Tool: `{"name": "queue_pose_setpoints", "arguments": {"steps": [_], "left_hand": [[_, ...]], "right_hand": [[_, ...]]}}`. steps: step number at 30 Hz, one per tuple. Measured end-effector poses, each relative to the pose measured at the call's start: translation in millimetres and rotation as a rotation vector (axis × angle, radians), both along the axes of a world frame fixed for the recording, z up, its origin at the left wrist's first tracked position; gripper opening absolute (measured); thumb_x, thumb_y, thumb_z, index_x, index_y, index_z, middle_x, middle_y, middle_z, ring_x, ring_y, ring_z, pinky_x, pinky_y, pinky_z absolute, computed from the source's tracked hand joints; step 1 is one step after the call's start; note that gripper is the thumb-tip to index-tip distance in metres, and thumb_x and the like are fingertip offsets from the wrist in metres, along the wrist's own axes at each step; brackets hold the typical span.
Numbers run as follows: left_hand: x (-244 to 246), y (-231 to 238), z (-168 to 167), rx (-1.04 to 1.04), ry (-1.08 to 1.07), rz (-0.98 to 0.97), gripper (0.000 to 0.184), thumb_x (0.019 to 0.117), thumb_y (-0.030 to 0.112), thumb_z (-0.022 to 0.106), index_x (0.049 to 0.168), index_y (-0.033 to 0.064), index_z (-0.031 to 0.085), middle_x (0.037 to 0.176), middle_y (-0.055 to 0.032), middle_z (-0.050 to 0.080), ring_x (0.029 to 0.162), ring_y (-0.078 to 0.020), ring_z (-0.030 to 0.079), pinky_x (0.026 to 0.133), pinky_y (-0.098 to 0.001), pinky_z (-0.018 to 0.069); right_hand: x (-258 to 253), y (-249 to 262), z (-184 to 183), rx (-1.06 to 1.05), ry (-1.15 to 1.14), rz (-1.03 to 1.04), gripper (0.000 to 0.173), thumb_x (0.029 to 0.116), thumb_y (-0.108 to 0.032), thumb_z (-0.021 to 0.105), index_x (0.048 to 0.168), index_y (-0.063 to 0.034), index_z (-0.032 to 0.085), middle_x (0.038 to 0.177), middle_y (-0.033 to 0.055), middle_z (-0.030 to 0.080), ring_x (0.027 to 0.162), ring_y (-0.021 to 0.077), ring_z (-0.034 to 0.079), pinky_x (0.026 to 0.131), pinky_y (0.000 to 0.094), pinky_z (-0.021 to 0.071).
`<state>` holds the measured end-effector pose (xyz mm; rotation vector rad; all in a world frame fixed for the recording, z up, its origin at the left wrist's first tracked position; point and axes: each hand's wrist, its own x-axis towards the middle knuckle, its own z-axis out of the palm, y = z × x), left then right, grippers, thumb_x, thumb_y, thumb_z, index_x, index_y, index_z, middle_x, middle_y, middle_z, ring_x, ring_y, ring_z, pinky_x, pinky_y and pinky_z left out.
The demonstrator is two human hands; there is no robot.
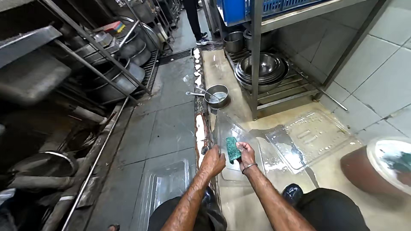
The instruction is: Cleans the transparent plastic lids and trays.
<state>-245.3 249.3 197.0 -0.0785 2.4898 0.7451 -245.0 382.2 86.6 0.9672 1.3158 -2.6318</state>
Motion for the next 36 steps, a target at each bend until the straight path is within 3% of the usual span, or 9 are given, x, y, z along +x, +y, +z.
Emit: {"name": "queue_pose_setpoints", "arguments": {"steps": [2,4,7,10,14,21,27,31,36], "left_hand": [[0.3,2.6,0.7,0.006,0.003,0.0,0.042,0.1056,0.021,0.049,0.142,0.0001,0.05,0.105,-0.0133,0.074,0.09,-0.0243,0.075,0.088,-0.0455,0.0602],[-0.3,2.4,-1.1,-0.005,0.005,0.009,0.041,0.105,0.02,0.049,0.141,0.0003,0.05,0.104,-0.0133,0.074,0.091,-0.0247,0.075,0.089,-0.0458,0.0601],[-1.8,-0.1,-3.0,-0.026,0.004,0.024,0.042,0.1051,0.02,0.048,0.142,0.0006,0.05,0.104,-0.0124,0.074,0.09,-0.024,0.075,0.089,-0.045,0.0601],[-2.7,-0.3,-2.4,-0.021,0.009,0.022,0.041,0.1057,0.02,0.047,0.141,0.0007,0.05,0.104,-0.0119,0.075,0.09,-0.0227,0.075,0.088,-0.0435,0.0607],[-2.0,0.1,-3.3,-0.014,0.003,0.024,0.042,0.1053,0.019,0.048,0.143,0.001,0.048,0.103,-0.0113,0.074,0.089,-0.0219,0.075,0.087,-0.0427,0.061],[1.7,-1.8,-2.7,-0.042,0.021,0.019,0.071,0.0969,0.022,0.062,0.158,0.007,0.03,0.103,-0.0115,0.073,0.09,-0.0242,0.073,0.089,-0.0457,0.0597],[6.6,-13.5,-6.0,0.072,0.093,0.013,0.08,0.09,0.022,0.063,0.161,0.0117,0.027,0.102,-0.0098,0.071,0.086,-0.0232,0.072,0.085,-0.0461,0.06],[14.5,-15.9,-8.8,0.294,0.138,0.011,0.088,0.0795,0.012,0.062,0.16,0.0054,0.027,0.126,-0.0067,0.066,0.105,-0.0169,0.069,0.091,-0.0371,0.0591],[10.5,-25.1,-16.0,0.46,0.133,0.051,0.089,0.0794,0.008,0.062,0.16,0.002,0.025,0.142,-0.0081,0.061,0.12,-0.0179,0.066,0.096,-0.0367,0.0589]], "right_hand": [[1.3,-5.9,-1.3,-0.024,0.103,-0.034,0.017,0.1018,-0.014,0.065,0.11,-0.0001,0.065,0.095,0.015,0.068,0.079,0.0229,0.067,0.071,0.0402,0.0589],[-0.2,-9.9,-9.3,0.237,0.207,-0.003,0.017,0.1015,-0.014,0.065,0.109,-0.0002,0.069,0.103,0.0123,0.07,0.09,0.0194,0.067,0.081,0.0387,0.0568],[-0.8,-8.9,-12.9,0.72,0.273,0.093,0.016,0.0947,-0.018,0.074,0.103,-0.0044,0.077,0.129,0.0155,0.066,0.12,0.0268,0.062,0.102,0.0468,0.0517],[1.2,-11.9,-15.0,0.907,0.237,0.096,0.018,0.0941,-0.022,0.074,0.101,-0.0063,0.081,0.131,0.0184,0.064,0.12,0.0323,0.061,0.104,0.0484,0.0507],[12.2,-20.6,-11.7,1.035,0.27,0.143,0.027,0.1011,-0.014,0.06,0.12,-0.0018,0.074,0.128,0.0168,0.07,0.121,0.0305,0.066,0.106,0.0478,0.0516],[33.1,-28.7,-30.6,0.875,0.523,0.266,0.061,0.0983,-0.028,0.056,0.151,-0.0001,0.049,0.161,0.0226,0.039,0.151,0.0351,0.037,0.124,0.047,0.0331],[-27.1,-38.7,14.3,0.794,0.708,0.21,0.052,0.1035,-0.018,0.05,0.152,-0.0013,0.047,0.163,0.0191,0.039,0.151,0.0318,0.038,0.123,0.0484,0.0342],[-100.7,-33.5,28.1,0.891,0.826,0.223,0.052,0.1067,-0.023,0.044,0.155,-0.0032,0.044,0.167,0.0208,0.029,0.154,0.0371,0.031,0.125,0.0534,0.0287],[-160.3,-24.9,30.0,0.838,0.724,0.363,0.053,0.1088,-0.026,0.04,0.159,-0.0077,0.04,0.168,0.0202,0.028,0.155,0.0368,0.027,0.126,0.0546,0.0241]]}}
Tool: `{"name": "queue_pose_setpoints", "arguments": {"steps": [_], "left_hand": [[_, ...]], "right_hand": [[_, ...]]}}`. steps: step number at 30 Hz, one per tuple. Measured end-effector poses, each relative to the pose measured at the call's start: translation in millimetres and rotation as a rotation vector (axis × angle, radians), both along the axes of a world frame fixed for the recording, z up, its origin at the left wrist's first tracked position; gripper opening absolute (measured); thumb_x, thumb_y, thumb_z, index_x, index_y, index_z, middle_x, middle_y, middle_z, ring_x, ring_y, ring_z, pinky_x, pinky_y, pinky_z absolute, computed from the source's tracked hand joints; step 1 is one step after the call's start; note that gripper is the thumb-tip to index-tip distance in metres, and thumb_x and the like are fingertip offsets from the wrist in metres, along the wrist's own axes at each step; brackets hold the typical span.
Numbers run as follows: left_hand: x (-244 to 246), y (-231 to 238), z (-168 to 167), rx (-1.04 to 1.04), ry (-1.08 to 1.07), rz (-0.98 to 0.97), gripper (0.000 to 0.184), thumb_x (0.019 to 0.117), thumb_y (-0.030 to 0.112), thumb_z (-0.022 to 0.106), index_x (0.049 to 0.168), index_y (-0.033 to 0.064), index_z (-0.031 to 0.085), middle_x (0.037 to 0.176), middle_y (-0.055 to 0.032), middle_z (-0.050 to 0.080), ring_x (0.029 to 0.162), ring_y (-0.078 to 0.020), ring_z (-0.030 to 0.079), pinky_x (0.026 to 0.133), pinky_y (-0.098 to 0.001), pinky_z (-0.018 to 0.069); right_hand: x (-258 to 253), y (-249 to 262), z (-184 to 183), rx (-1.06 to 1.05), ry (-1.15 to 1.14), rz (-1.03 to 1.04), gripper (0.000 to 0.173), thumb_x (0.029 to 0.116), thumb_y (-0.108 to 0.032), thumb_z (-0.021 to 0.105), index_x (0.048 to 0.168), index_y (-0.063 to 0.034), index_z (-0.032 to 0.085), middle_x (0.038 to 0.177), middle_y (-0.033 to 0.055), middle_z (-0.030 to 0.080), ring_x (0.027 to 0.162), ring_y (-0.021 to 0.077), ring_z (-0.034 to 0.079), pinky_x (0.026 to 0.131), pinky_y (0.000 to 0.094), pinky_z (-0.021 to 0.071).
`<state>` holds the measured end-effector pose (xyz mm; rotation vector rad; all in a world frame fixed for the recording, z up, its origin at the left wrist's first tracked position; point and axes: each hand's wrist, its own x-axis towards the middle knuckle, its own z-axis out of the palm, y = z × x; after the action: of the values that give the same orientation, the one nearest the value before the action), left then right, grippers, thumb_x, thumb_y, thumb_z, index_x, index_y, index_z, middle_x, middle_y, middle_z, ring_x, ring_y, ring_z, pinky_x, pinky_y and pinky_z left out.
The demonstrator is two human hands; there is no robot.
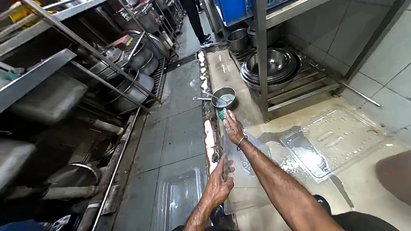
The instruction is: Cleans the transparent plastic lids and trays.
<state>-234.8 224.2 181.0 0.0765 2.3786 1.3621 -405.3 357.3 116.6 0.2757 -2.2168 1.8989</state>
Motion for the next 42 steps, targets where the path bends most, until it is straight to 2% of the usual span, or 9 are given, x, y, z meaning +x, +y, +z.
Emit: {"name": "queue_pose_setpoints", "arguments": {"steps": [3,7,9,15,23,29,36,39,42], "left_hand": [[2.4,-1.1,0.1,0.102,-0.018,0.034,0.089,0.0807,0.006,0.063,0.16,-0.0003,0.024,0.142,-0.0111,0.061,0.121,-0.0195,0.066,0.097,-0.0368,0.0592],[2.0,-5.2,-9.6,0.135,0.067,0.151,0.062,0.0783,0.01,0.072,0.135,-0.0056,0.051,0.117,-0.0112,0.071,0.108,-0.0139,0.069,0.095,-0.0314,0.0587],[5.7,-4.8,-15.2,0.11,0.093,0.15,0.061,0.0802,0.01,0.071,0.135,-0.0066,0.05,0.121,-0.0118,0.068,0.113,-0.0119,0.066,0.1,-0.0288,0.0559],[8.1,8.7,-13.1,0.186,0.044,0.046,0.091,0.0792,0.0,0.06,0.16,-0.0039,0.018,0.146,-0.0143,0.057,0.122,-0.0218,0.066,0.096,-0.0392,0.0608],[9.8,-2.3,-11.1,0.176,0.088,0.048,0.087,0.0842,0.001,0.065,0.159,-0.0076,0.021,0.138,-0.0161,0.063,0.116,-0.0211,0.069,0.094,-0.0352,0.0617],[14.9,-12.5,-5.7,0.13,0.064,-0.043,0.087,0.0838,-0.005,0.057,0.159,-0.01,0.012,0.149,-0.0182,0.054,0.125,-0.0267,0.065,0.096,-0.0411,0.0619],[9.0,-17.9,-6.5,0.25,0.01,-0.087,0.084,0.0924,-0.006,0.057,0.16,-0.0058,0.006,0.156,-0.0159,0.048,0.131,-0.0327,0.061,0.097,-0.0501,0.0609],[4.0,-14.9,-5.9,0.259,-0.009,-0.066,0.085,0.0934,-0.001,0.059,0.16,-0.0035,0.007,0.155,-0.0152,0.049,0.13,-0.0335,0.061,0.096,-0.0508,0.0608],[-2.9,-19.6,-5.7,0.26,-0.016,-0.008,0.086,0.0914,0.0,0.06,0.159,-0.0009,0.007,0.154,-0.0128,0.05,0.13,-0.0324,0.061,0.095,-0.0522,0.0606]], "right_hand": [[44.0,-4.9,6.4,0.022,0.033,0.029,0.051,0.1086,-0.022,0.041,0.157,-0.008,0.044,0.168,0.0193,0.027,0.154,0.0362,0.031,0.124,0.0542,0.0302],[148.8,-18.3,-18.1,-0.173,0.121,0.168,0.048,0.1085,-0.032,0.038,0.144,-0.0095,0.062,0.163,0.0149,0.041,0.152,0.0269,0.036,0.125,0.0457,0.0338],[163.8,-14.9,-22.8,-0.266,0.139,0.202,0.046,0.1089,-0.029,0.041,0.142,-0.0063,0.062,0.161,0.0188,0.042,0.152,0.0281,0.038,0.125,0.0449,0.0347],[72.1,4.3,4.5,-0.01,0.05,-0.018,0.049,0.1081,-0.019,0.041,0.156,-0.0064,0.045,0.168,0.0181,0.028,0.152,0.0339,0.035,0.122,0.0514,0.0352],[74.3,-19.3,-16.8,0.036,0.101,-0.001,0.054,0.1098,-0.034,0.038,0.16,-0.0133,0.04,0.172,0.0126,0.021,0.158,0.0317,0.021,0.127,0.0567,0.0224],[64.5,14.2,-119.2,0.222,-0.128,-0.107,0.057,0.1096,-0.035,0.037,0.164,-0.0187,0.031,0.172,0.0094,0.021,0.158,0.0321,0.022,0.119,0.0703,0.0236],[74.7,105.3,-258.4,0.178,-0.825,-0.212,0.062,0.1119,-0.037,0.038,0.165,-0.0092,0.021,0.169,0.0261,0.02,0.153,0.0479,0.027,0.119,0.0691,0.0271],[79.2,92.0,-239.5,0.119,-0.784,-0.281,0.061,0.1111,-0.032,0.043,0.163,-0.0049,0.026,0.166,0.0283,0.026,0.151,0.0469,0.033,0.121,0.0594,0.0321],[75.3,39.5,-178.0,0.009,-0.374,-0.215,0.054,0.1066,-0.021,0.05,0.157,-0.0039,0.04,0.166,0.0254,0.03,0.153,0.0415,0.03,0.125,0.0542,0.0288]]}}
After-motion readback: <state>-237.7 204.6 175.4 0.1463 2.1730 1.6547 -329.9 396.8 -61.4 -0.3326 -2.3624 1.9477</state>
